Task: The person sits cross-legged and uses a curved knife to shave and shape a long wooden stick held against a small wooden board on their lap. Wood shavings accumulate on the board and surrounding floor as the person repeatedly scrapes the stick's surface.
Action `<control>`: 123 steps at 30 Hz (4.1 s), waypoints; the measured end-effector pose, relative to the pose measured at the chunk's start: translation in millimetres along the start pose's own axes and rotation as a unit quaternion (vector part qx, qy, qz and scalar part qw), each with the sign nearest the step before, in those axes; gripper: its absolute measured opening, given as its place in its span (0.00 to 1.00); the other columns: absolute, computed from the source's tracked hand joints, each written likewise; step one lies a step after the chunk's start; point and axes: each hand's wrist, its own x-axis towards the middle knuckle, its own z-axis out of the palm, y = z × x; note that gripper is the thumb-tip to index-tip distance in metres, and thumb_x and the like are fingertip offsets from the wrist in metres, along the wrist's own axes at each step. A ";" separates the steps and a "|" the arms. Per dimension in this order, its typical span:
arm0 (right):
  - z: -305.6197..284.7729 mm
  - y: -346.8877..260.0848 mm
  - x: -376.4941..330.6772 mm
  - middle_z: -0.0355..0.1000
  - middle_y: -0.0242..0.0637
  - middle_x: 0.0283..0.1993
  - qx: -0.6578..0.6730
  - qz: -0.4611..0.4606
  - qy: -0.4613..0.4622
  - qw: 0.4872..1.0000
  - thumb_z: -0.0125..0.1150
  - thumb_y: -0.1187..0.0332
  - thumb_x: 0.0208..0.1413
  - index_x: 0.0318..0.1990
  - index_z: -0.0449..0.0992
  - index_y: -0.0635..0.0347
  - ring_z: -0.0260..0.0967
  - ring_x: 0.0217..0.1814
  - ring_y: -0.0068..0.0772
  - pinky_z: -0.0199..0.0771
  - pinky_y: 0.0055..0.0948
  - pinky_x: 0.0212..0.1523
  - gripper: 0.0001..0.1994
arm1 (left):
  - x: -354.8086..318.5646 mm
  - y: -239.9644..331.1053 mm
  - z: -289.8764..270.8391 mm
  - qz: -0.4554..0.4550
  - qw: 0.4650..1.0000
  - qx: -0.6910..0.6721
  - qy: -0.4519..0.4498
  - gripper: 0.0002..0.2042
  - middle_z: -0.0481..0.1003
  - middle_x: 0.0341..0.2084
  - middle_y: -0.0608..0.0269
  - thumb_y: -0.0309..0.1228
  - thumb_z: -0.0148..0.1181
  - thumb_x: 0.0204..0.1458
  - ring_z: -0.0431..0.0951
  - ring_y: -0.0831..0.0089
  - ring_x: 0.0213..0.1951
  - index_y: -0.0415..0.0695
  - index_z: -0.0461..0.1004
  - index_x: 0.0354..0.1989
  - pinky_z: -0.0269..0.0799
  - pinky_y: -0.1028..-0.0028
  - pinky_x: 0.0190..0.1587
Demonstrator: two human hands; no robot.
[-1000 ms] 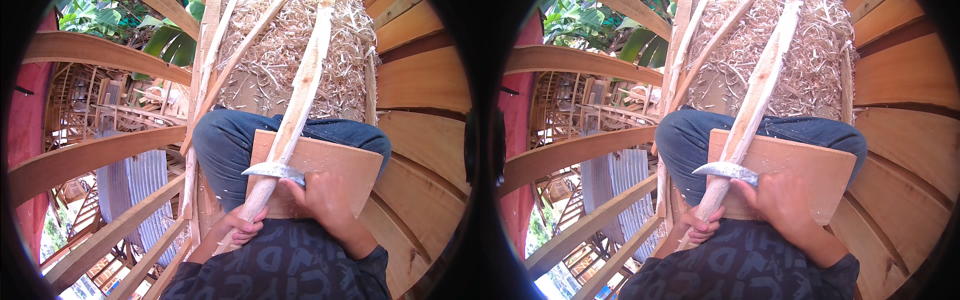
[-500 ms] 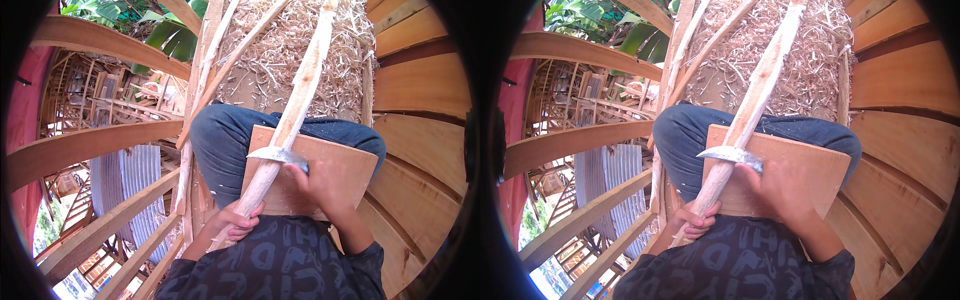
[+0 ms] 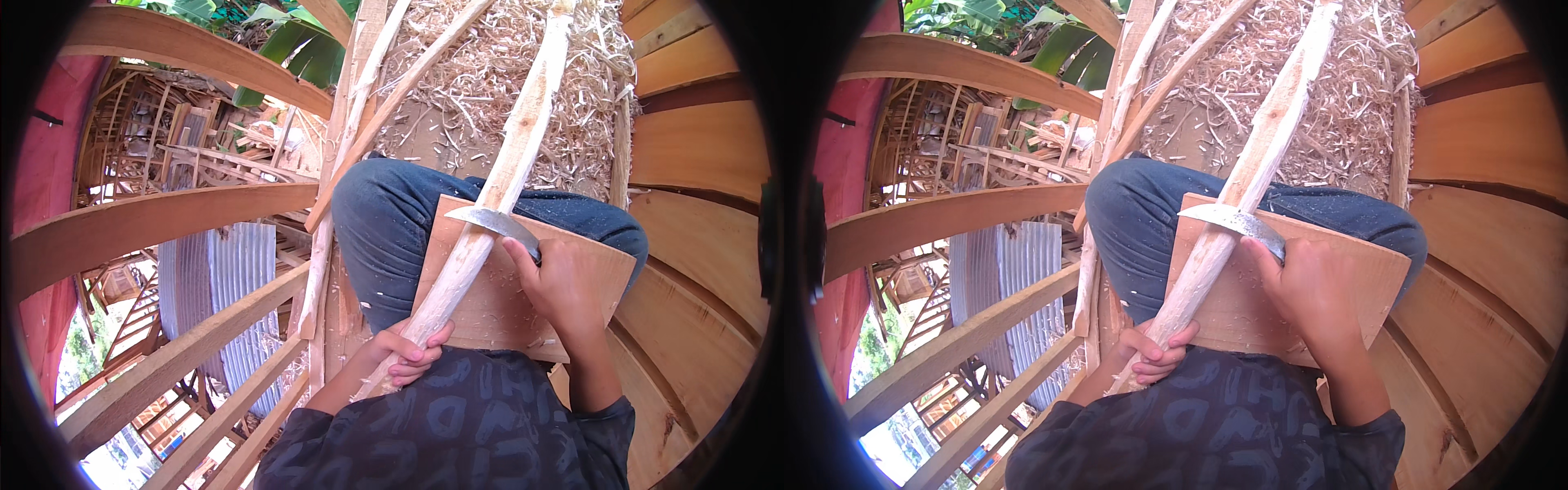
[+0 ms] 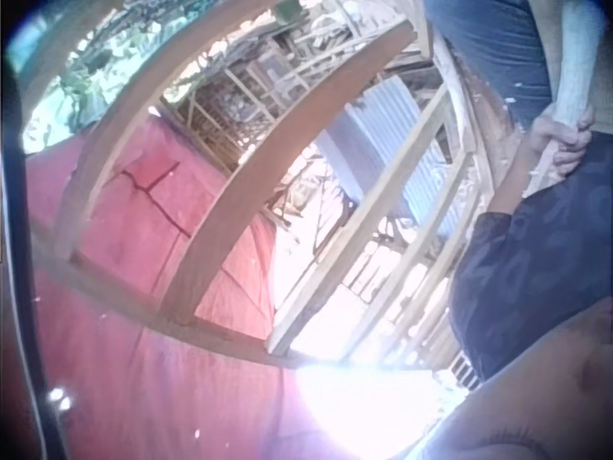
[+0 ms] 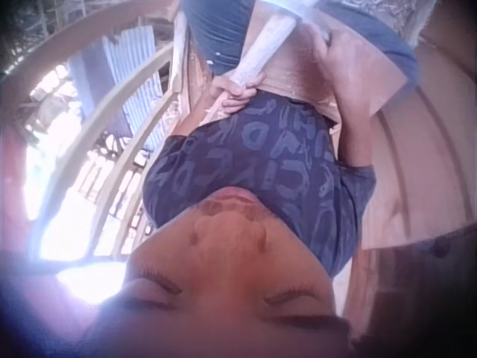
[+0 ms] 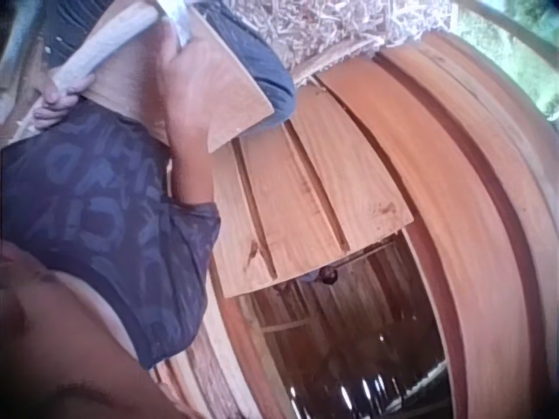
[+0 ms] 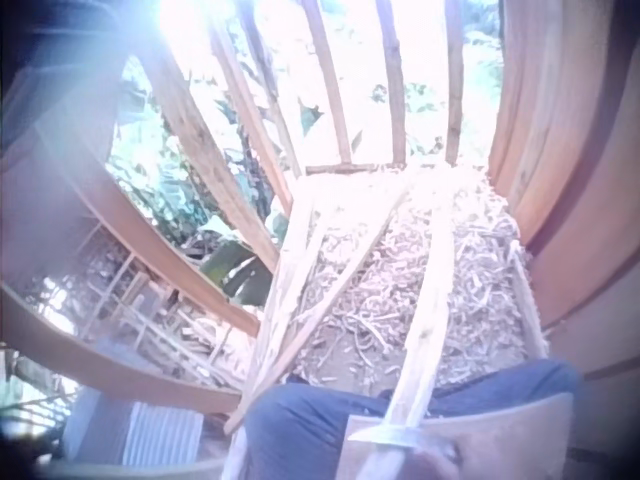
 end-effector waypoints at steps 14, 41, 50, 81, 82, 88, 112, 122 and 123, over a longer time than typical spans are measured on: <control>8.0 3.2 -34.4 0.68 0.51 0.19 0.229 -0.081 0.037 0.969 0.61 0.62 0.50 0.29 0.72 0.69 0.69 0.20 0.51 0.67 0.40 0.23 0.15 | -29.2 27.6 56.9 -0.074 0.788 0.557 0.253 0.18 0.71 0.30 0.64 0.34 0.52 0.58 0.73 0.78 0.34 0.37 0.60 0.51 0.69 0.76 0.39; 22.1 33.7 -57.5 0.61 0.51 0.13 0.230 -0.122 0.002 0.966 0.63 0.57 0.48 0.16 0.67 0.68 0.60 0.14 0.50 0.57 0.37 0.16 0.22 | -21.9 58.3 30.7 0.080 0.932 0.321 0.151 0.16 0.65 0.19 0.63 0.25 0.59 0.46 0.70 0.74 0.18 0.39 0.60 0.41 0.75 0.67 0.24; 20.5 30.6 -61.5 0.61 0.51 0.12 0.241 -0.134 -0.005 0.961 0.63 0.56 0.48 0.15 0.67 0.67 0.62 0.13 0.50 0.58 0.38 0.16 0.23 | -7.0 55.1 65.8 -0.045 0.815 0.544 0.192 0.40 0.69 0.32 0.60 0.27 0.62 0.47 0.74 0.73 0.33 0.42 0.42 0.65 0.73 0.70 0.42; 5.5 60.9 -53.5 0.59 0.50 0.11 0.148 -0.025 0.121 0.981 0.63 0.53 0.49 0.13 0.66 0.69 0.63 0.14 0.50 0.60 0.39 0.16 0.26 | 16.8 -24.4 11.0 0.155 0.920 0.359 -0.023 0.59 0.66 0.32 0.62 0.35 0.76 0.27 0.66 0.68 0.42 0.40 0.35 0.65 0.58 0.68 0.51; 2.1 49.3 -60.4 0.60 0.48 0.11 0.194 -0.047 0.074 0.977 0.63 0.52 0.47 0.13 0.66 0.67 0.64 0.14 0.50 0.61 0.38 0.17 0.26 | 16.6 -22.5 9.6 0.152 0.918 0.365 -0.022 0.60 0.67 0.33 0.62 0.35 0.76 0.27 0.66 0.68 0.42 0.40 0.34 0.65 0.59 0.68 0.50; 31.2 27.0 -86.6 0.62 0.45 0.12 0.159 -0.217 -0.002 0.963 0.65 0.48 0.44 0.14 0.65 0.62 0.64 0.14 0.48 0.61 0.37 0.16 0.26 | 12.2 -23.5 11.5 0.121 0.924 0.362 0.033 0.68 0.66 0.43 0.54 0.40 0.79 0.24 0.67 0.68 0.43 0.40 0.25 0.66 0.62 0.70 0.48; 24.5 35.9 -78.9 0.64 0.41 0.11 0.085 -0.139 0.038 0.986 0.64 0.47 0.44 0.14 0.68 0.61 0.65 0.12 0.44 0.62 0.36 0.14 0.25 | 21.4 -61.7 18.1 0.227 0.931 0.142 0.249 0.44 0.64 0.44 0.55 0.67 0.38 0.47 0.63 0.67 0.40 0.39 0.51 0.61 0.58 0.67 0.45; 9.8 22.4 -97.5 0.61 0.43 0.12 0.155 -0.215 -0.094 0.960 0.67 0.51 0.42 0.15 0.65 0.63 0.64 0.14 0.45 0.61 0.35 0.16 0.24 | 9.0 -48.8 25.8 0.178 0.955 0.093 0.218 0.36 0.65 0.44 0.48 0.38 0.46 0.42 0.68 0.55 0.44 0.36 0.49 0.63 0.64 0.64 0.48; 17.2 22.2 -99.2 0.62 0.43 0.12 0.155 -0.225 -0.096 0.957 0.68 0.50 0.41 0.15 0.65 0.62 0.64 0.14 0.45 0.61 0.35 0.16 0.24 | 5.0 -50.1 20.7 0.168 0.964 0.094 0.183 0.36 0.65 0.47 0.47 0.37 0.45 0.42 0.68 0.53 0.48 0.35 0.48 0.63 0.65 0.63 0.51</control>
